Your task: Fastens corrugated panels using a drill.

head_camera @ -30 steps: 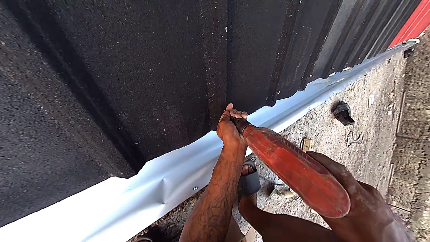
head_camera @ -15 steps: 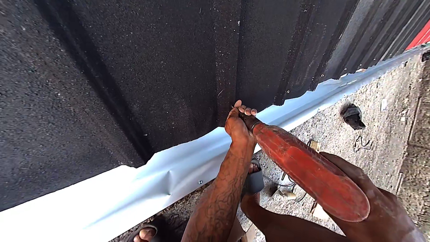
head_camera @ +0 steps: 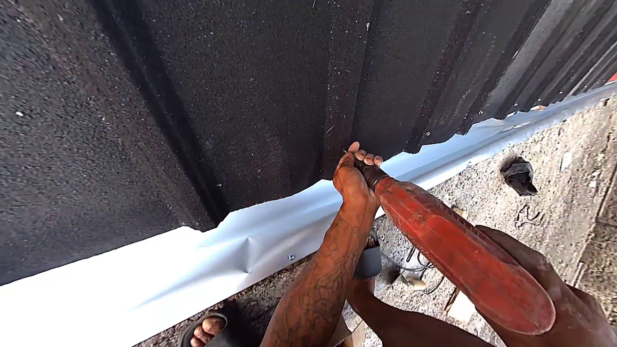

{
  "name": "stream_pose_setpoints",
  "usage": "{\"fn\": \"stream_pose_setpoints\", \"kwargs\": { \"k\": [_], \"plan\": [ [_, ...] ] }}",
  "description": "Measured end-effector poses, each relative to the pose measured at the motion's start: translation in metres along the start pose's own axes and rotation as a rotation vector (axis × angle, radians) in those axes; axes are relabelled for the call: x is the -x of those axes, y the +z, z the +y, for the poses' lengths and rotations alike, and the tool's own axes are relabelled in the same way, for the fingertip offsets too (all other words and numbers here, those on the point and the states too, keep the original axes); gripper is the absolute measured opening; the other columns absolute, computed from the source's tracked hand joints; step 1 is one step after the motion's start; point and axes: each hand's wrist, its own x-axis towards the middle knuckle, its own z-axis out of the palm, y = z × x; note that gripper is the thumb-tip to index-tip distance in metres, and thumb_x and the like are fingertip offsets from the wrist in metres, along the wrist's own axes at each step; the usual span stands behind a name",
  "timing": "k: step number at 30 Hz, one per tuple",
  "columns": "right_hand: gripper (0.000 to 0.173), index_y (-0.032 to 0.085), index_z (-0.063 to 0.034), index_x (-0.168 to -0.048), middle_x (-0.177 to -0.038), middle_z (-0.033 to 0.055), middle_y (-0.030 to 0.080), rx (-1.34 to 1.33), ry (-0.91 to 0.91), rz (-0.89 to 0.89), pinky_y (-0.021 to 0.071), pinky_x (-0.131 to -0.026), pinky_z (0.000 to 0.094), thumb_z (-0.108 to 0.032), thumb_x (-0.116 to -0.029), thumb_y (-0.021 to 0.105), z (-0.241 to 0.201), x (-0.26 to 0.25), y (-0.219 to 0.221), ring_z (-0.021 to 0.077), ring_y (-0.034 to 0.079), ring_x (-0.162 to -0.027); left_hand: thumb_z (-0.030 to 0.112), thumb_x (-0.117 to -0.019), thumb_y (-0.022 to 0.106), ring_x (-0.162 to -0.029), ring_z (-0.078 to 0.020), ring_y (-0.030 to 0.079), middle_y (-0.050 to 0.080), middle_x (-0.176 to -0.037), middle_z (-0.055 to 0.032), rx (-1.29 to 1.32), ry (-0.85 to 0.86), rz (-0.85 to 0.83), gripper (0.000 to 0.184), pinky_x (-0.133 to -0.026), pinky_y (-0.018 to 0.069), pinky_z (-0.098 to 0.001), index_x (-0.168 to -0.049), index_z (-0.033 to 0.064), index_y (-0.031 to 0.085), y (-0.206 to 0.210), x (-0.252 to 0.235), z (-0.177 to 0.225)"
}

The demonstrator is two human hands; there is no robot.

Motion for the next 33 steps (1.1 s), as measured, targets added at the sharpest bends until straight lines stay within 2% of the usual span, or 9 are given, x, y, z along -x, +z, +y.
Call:
{"fn": "stream_pose_setpoints", "kwargs": {
  "k": [2,5,9,11,13,15,23,27,33],
  "plan": [
    [0.065,0.052,0.0065,-0.141,-0.117,0.0228,0.072,-0.009,-0.006,-0.004,0.0567,-0.088,0.029,-0.022,-0.0871,0.075,0.001,0.0,0.0,0.0202,0.072,-0.102,0.024,-0.1115,0.029,-0.05,-0.0062,0.055,0.052,-0.065,0.0043,-0.003,-0.001,-0.005,0.032,-0.052,0.0513,-0.0178,-0.105,0.012,0.058,0.0,0.001,0.001],
    [0.063,0.051,0.0081,-0.141,-0.119,0.0243,0.071,-0.024,-0.021,-0.003,0.0547,-0.093,0.0269,-0.023,-0.0906,0.073,0.0,0.0,0.001,0.0188,0.071,-0.106,0.025,-0.1114,0.03,-0.05,-0.0063,0.056,0.053,-0.065,0.004,0.001,-0.005,-0.005,0.033,-0.052,0.0517,-0.018,-0.105,0.0118,0.059,-0.001,0.0,0.001],
    [0.06,0.053,0.0073,-0.139,-0.114,0.0232,0.073,0.03,-0.037,0.015,0.0578,-0.085,0.0298,-0.023,-0.0904,0.071,-0.001,-0.002,0.005,0.0217,0.073,-0.098,0.022,-0.1113,0.028,-0.05,-0.0091,0.057,0.054,-0.062,0.002,0.057,0.004,0.032,0.036,-0.052,0.053,-0.0214,-0.102,0.0081,0.06,-0.001,-0.005,-0.001],
    [0.059,0.052,0.0097,-0.139,-0.116,0.0251,0.072,0.034,-0.051,-0.002,0.0567,-0.088,0.0303,-0.023,-0.093,0.07,-0.001,-0.003,0.005,0.0231,0.073,-0.101,0.023,-0.1114,0.028,-0.049,-0.0098,0.057,0.054,-0.063,0.0014,0.047,0.003,0.031,0.036,-0.052,0.053,-0.0218,-0.103,0.0074,0.06,0.0,-0.006,-0.001],
    [0.059,0.051,0.0108,-0.139,-0.118,0.0251,0.071,0.009,-0.045,0.002,0.0548,-0.093,0.0271,-0.021,-0.0939,0.07,0.002,-0.002,0.008,0.0205,0.072,-0.105,0.023,-0.1114,0.028,-0.049,-0.0095,0.057,0.054,-0.063,0.0017,0.013,0.011,0.015,0.036,-0.052,0.0526,-0.0213,-0.104,0.0085,0.059,-0.002,-0.006,0.0],
    [0.058,0.053,0.0103,-0.137,-0.116,0.0242,0.072,0.001,-0.034,0.026,0.0541,-0.092,0.024,-0.021,-0.0918,0.071,0.005,0.002,0.009,0.017,0.072,-0.103,0.025,-0.1113,0.028,-0.05,-0.0094,0.057,0.053,-0.063,0.0022,0.002,0.006,0.027,0.036,-0.052,0.0522,-0.0211,-0.104,0.0097,0.06,-0.005,-0.003,-0.004],
    [0.059,0.052,0.0107,-0.137,-0.12,0.0249,0.07,-0.062,-0.039,0.06,0.0508,-0.097,0.0207,-0.023,-0.0927,0.072,0.01,-0.003,0.019,0.0136,0.069,-0.109,0.026,-0.1109,0.028,-0.05,-0.0109,0.058,0.055,-0.063,0.001,0.03,-0.005,0.059,0.038,-0.052,0.0534,-0.023,-0.102,0.0082,0.061,-0.001,-0.01,-0.003],
    [0.059,0.053,0.0108,-0.136,-0.118,0.0241,0.071,-0.032,-0.019,0.059,0.0513,-0.096,0.0215,-0.023,-0.0925,0.071,0.005,-0.008,0.018,0.0144,0.07,-0.107,0.027,-0.1111,0.027,-0.05,-0.0112,0.058,0.055,-0.062,0.0008,0.025,-0.003,0.08,0.04,-0.052,0.0533,-0.0234,-0.102,0.0076,0.061,0.002,-0.011,-0.001],
    [0.055,0.052,0.0106,-0.137,-0.118,0.0239,0.07,-0.113,0.046,0.041,0.0539,-0.096,0.0247,-0.025,-0.0967,0.065,0.003,-0.01,0.017,0.0141,0.069,-0.109,0.029,-0.1113,0.026,-0.051,-0.0117,0.058,0.055,-0.064,0.0001,0.004,0.001,0.077,0.042,-0.053,0.0533,-0.0234,-0.104,0.0076,0.061,0.002,-0.01,-0.001]
  ]
}}
